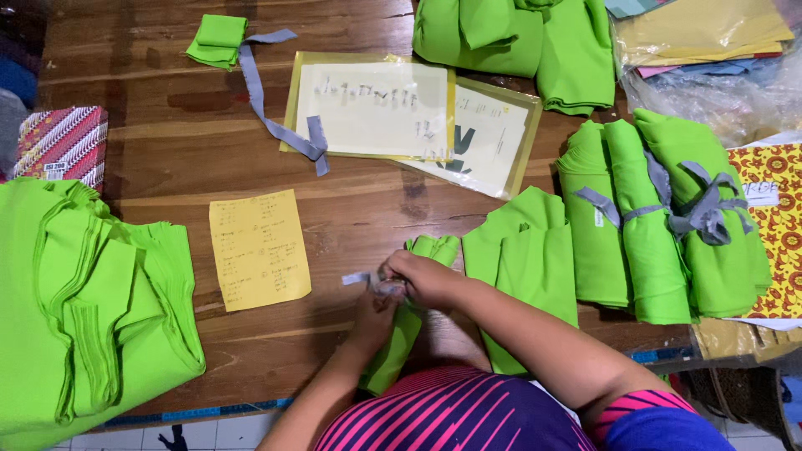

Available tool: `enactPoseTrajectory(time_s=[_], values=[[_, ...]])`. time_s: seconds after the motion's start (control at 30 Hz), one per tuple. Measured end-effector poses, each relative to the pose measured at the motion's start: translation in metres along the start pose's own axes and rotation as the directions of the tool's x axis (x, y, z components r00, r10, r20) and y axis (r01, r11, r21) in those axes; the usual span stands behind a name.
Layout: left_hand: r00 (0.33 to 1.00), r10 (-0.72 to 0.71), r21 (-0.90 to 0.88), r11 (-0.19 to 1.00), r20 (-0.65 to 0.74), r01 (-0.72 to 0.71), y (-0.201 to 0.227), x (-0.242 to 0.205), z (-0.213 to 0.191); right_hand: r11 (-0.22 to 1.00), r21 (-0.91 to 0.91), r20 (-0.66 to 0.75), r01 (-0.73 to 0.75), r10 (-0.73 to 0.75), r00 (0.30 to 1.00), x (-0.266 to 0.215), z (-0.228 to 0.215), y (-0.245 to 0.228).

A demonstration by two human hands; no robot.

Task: The person folds a stack of lime green shirts on a wooden table, ties each folded shirt with a grey ribbon, and stacks the finished bundles. The person also handles small white tags and places them on the shirts during the process.

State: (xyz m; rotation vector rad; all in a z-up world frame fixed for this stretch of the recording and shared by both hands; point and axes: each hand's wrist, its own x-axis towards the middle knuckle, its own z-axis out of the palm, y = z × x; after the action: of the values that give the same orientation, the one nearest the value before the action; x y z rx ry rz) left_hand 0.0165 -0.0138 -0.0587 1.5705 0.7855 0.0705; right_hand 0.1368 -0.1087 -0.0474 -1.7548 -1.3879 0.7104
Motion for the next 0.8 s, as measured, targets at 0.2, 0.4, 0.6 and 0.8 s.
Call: enactPoseTrajectory(time_s=[0.2,0.4,0.6,0.8], values=[[0.987,-0.065,0.189,0.978,-0.148,0.093,-0.071,0.03,0.007,0.9,-0.418,-0.232,-0.125,0.027,0.972,-0.029,0.057,0.039],[0.99,-0.105,0.075,0.991,-0.094,0.113,-0.093,0.048,0.017,0.917,-0.297,-0.418,-0.266,0.126,0.9,-0.043,0.059,0.015],[0.996,-0.05,-0.167,0.985,-0.08,0.036,-0.055,0.026,0.013,0.961,-0.084,-0.463,-0.265,0.198,0.864,-0.045,0.049,0.007],[0.989,0.137,-0.095,0.987,0.059,-0.131,-0.002,-0.023,0.0,0.946,-0.055,-0.407,-0.32,0.271,0.872,-0.048,0.041,-0.003]])
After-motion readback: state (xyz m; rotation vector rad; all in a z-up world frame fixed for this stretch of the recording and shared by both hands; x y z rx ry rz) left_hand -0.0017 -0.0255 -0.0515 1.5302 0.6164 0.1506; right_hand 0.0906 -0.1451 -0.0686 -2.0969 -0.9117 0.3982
